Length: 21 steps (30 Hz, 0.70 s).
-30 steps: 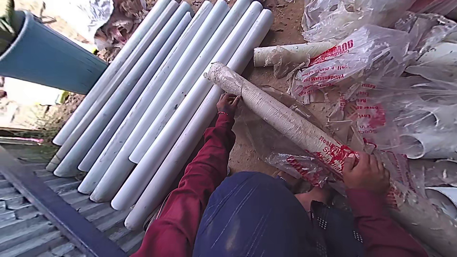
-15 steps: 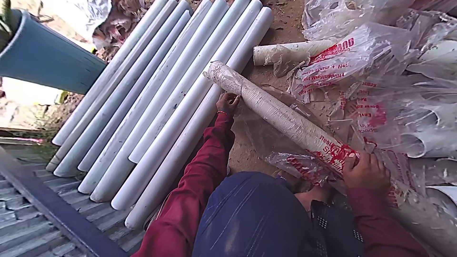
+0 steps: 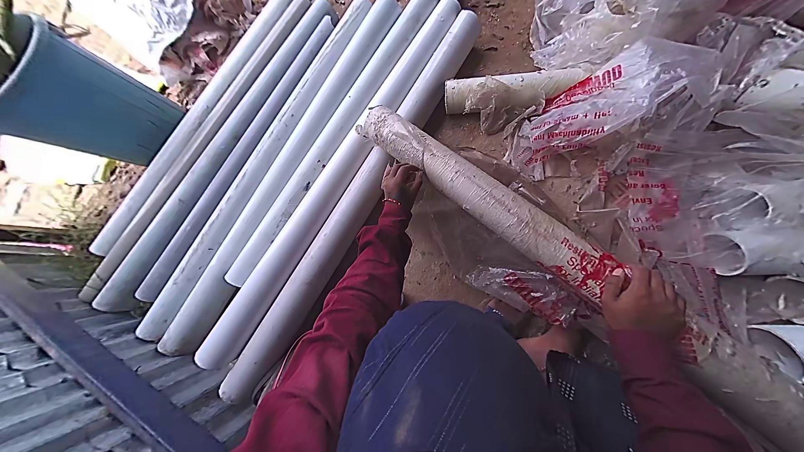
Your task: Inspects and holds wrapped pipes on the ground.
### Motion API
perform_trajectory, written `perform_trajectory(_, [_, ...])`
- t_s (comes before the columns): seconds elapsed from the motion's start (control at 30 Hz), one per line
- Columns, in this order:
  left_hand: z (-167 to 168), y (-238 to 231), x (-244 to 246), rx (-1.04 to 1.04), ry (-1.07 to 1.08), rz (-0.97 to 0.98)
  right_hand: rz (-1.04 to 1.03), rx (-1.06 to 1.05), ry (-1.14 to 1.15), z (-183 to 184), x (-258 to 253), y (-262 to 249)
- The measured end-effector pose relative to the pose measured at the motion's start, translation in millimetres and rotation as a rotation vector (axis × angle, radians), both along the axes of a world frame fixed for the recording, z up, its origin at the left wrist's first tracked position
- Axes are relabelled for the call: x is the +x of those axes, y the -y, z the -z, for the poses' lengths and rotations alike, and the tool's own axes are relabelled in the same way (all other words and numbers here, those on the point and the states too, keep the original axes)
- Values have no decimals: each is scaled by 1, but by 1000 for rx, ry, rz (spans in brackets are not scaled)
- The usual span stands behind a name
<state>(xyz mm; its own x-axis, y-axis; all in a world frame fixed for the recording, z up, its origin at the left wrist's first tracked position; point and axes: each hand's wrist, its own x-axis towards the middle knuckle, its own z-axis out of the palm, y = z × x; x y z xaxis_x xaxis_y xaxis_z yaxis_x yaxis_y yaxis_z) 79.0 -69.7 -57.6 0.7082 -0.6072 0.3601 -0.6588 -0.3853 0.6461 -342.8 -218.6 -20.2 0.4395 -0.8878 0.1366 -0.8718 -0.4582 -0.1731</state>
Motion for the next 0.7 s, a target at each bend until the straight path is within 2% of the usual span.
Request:
perform_trajectory(0.23, [-8,-1,-1,74,11,-4,0,-5,0,2,0,0])
perform_trajectory(0.5, [-16,-1,-1,67,-62,-9,8,-6,7,2,0,-1])
perform_trajectory(0.7, [-11,1,-1,49,-39,-17,0,-41,11,8,-2,0])
